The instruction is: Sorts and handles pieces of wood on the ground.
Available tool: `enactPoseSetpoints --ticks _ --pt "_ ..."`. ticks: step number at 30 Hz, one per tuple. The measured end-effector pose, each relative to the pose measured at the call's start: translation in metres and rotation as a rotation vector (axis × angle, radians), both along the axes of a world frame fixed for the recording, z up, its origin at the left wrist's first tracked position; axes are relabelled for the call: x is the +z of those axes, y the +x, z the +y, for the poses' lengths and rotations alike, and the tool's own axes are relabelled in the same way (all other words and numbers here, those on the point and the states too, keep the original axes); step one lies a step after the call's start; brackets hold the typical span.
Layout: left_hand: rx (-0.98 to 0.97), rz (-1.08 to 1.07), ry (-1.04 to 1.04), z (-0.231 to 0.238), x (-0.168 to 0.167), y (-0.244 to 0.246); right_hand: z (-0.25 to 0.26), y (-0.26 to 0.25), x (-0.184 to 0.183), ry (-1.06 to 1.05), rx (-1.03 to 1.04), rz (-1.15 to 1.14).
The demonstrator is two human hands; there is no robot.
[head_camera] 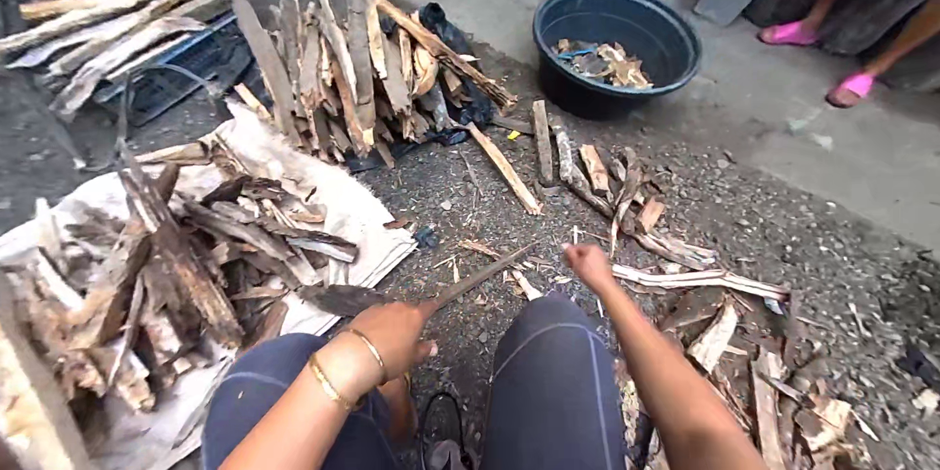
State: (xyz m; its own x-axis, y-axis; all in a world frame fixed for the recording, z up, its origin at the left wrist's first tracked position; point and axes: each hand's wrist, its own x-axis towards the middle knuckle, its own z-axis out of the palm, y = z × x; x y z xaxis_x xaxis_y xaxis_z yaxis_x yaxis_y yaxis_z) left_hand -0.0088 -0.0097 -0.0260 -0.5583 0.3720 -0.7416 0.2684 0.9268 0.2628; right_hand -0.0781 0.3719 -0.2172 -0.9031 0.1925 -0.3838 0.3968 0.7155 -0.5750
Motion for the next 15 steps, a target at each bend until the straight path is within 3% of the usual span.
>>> enactPoseSetpoints --ticks 6,10,15 --pt "-0.054 -0.107 -0.022 0.021 -0.012 -0.008 -0.07 -0.031 -0.085 0.277 0.588 -0.125" --pt "0.01 -0.116 0.026 0.006 -0.013 -0.021 -0.1 -0.061 -0.116 0.33 0.717 -0.192" --pt "0.386 0.468 0.455 -0.09 -0.006 -0.043 -0.109 -0.069 -0.129 0.398 0.666 -0.317"
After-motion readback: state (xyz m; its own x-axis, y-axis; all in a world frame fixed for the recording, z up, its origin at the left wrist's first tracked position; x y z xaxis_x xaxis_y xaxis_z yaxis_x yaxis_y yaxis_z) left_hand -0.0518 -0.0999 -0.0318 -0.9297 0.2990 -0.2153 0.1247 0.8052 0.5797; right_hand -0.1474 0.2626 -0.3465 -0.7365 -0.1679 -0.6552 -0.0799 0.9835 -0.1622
